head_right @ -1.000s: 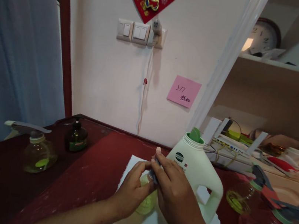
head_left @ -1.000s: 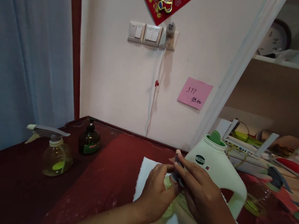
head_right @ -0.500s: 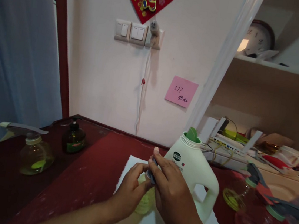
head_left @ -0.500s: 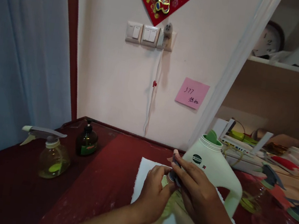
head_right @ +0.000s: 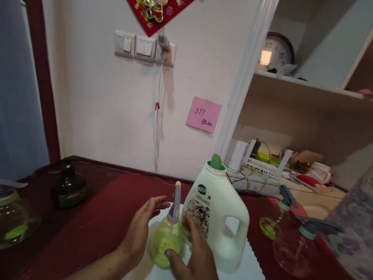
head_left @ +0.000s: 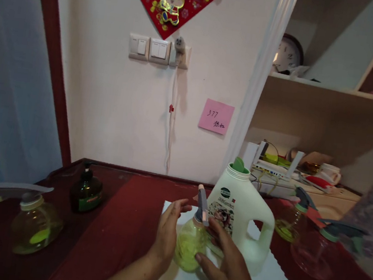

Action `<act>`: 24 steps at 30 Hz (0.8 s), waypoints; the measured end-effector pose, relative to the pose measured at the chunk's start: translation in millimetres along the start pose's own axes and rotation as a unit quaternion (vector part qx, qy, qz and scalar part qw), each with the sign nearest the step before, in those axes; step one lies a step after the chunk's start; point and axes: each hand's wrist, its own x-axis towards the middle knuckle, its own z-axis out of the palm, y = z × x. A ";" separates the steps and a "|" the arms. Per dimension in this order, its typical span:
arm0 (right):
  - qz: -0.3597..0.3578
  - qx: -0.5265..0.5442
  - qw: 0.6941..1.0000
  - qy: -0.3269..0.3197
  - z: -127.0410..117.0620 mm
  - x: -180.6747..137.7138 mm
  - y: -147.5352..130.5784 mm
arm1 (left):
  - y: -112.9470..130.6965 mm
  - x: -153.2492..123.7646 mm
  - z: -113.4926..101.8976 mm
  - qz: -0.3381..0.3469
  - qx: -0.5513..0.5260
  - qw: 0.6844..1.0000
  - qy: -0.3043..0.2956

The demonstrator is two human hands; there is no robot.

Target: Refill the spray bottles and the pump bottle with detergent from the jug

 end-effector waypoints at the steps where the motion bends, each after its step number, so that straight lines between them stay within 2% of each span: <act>1: 0.010 0.014 1.000 -0.008 5.7 1.6 -0.2 | -2.9 2.3 -1.8 -0.005 0.002 1.000 0.015; 6: 0.029 0.074 0.997 -0.024 27.0 15.4 -12.9 | -6.9 10.8 -10.0 0.007 -0.013 0.998 0.059; 11: 0.026 0.079 0.997 -0.007 31.7 15.3 -25.9 | 0.5 19.6 -16.1 -0.012 -0.047 0.993 0.108; 15: -0.003 0.107 0.994 -0.014 13.3 -0.1 -45.0 | 2.4 27.5 -20.2 -0.021 -0.070 0.990 0.122; 19: 0.022 0.156 0.988 -0.006 -28.3 -23.7 -71.5 | -0.4 33.2 -22.8 -0.020 -0.080 0.989 0.123; 21: 0.043 0.123 0.990 0.055 -54.4 -33.5 -77.5 | -1.8 34.4 -23.8 -0.025 -0.076 0.990 0.118; 22: 0.058 0.089 0.988 0.113 -68.1 -37.0 -76.7 | -2.1 34.6 -24.2 -0.025 -0.070 0.991 0.115; 24: 0.070 0.013 0.962 0.263 -95.3 -40.9 -66.5 | -1.3 34.5 -25.1 -0.025 -0.053 0.992 0.107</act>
